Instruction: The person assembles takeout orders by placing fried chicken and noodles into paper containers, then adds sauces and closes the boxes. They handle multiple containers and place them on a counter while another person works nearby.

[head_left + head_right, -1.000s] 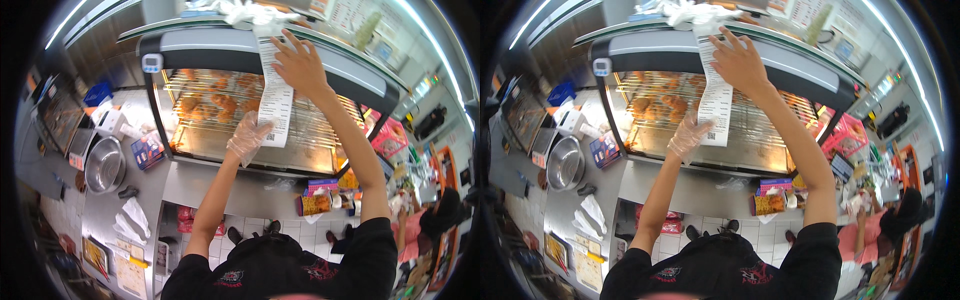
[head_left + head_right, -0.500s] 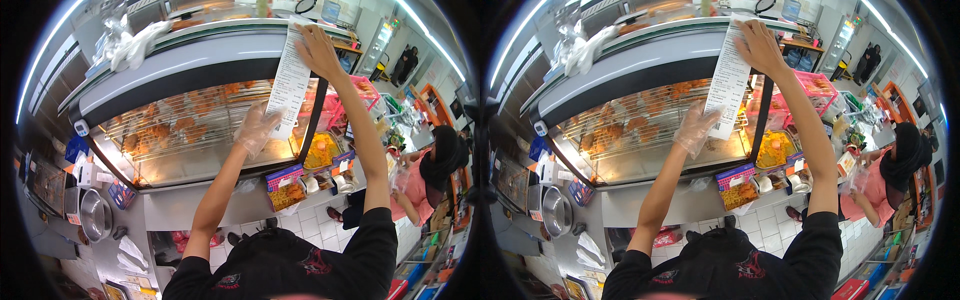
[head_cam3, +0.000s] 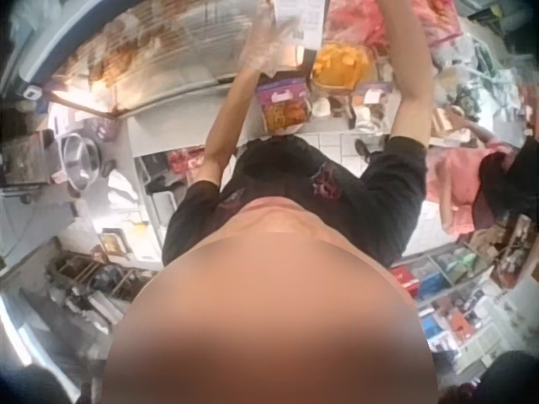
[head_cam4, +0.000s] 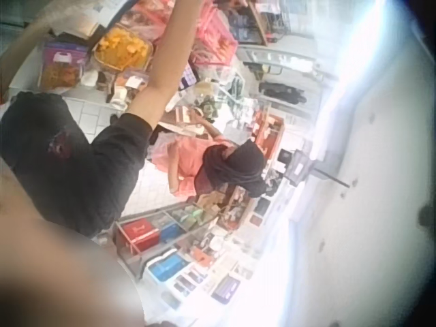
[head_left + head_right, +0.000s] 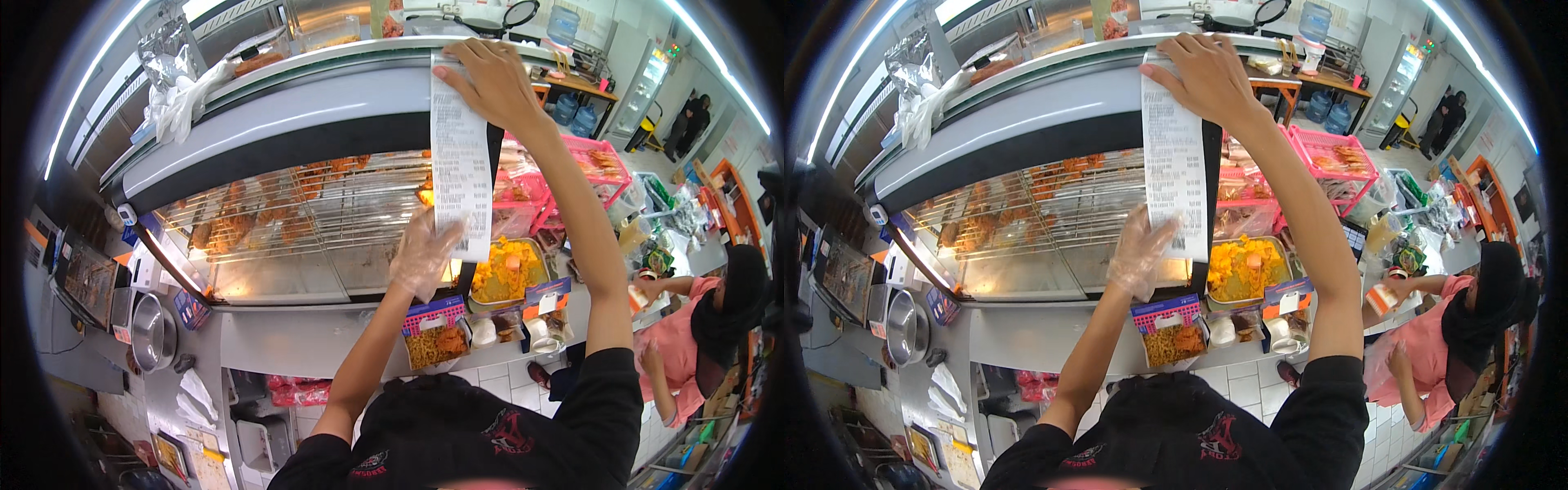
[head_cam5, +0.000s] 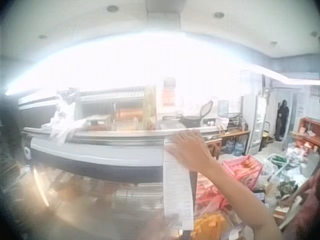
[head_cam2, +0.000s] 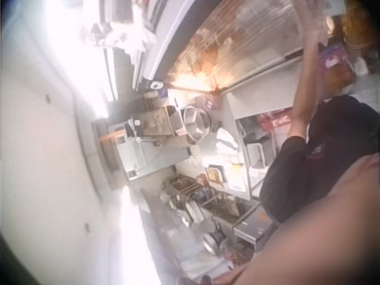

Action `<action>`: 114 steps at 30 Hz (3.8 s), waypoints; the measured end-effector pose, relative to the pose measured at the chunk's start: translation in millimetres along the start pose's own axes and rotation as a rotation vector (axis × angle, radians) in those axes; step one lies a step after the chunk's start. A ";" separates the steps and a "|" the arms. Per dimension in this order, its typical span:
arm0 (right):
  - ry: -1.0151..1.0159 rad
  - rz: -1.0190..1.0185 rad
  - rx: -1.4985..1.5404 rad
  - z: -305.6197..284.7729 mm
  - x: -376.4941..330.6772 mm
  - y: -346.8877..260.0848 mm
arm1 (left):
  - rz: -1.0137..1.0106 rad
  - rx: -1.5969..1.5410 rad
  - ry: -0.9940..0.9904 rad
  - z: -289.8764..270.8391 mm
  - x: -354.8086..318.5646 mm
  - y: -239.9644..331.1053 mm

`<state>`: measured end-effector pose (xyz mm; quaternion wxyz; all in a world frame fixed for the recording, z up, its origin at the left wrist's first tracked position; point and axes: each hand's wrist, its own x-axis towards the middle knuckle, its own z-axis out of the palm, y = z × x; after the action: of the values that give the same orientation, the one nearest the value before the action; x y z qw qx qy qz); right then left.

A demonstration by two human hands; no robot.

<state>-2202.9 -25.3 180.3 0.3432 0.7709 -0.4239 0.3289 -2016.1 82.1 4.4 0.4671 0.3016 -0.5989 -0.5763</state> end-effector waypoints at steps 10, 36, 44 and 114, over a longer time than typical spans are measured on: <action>0.081 -0.013 -0.165 -5.2 5.8 -14.2 | -0.067 -0.142 0.065 3.2 11.5 -22.8; 0.309 0.296 0.486 -58.0 -123.7 -75.1 | -0.324 0.164 -0.009 -90.0 -153.3 -91.8; -2.013 0.201 0.458 -55.9 -596.1 -353.7 | -0.745 0.259 -0.068 -164.8 -365.8 -177.6; -1.013 0.475 0.715 593.2 -753.3 -739.3 | -0.646 -0.057 0.514 -356.9 -612.5 -929.9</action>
<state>-1744.1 117.1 -931.1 -0.2573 0.7822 -0.5561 0.1128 -1623.3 344.2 -1065.3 0.4047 0.5949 -0.3212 -0.6157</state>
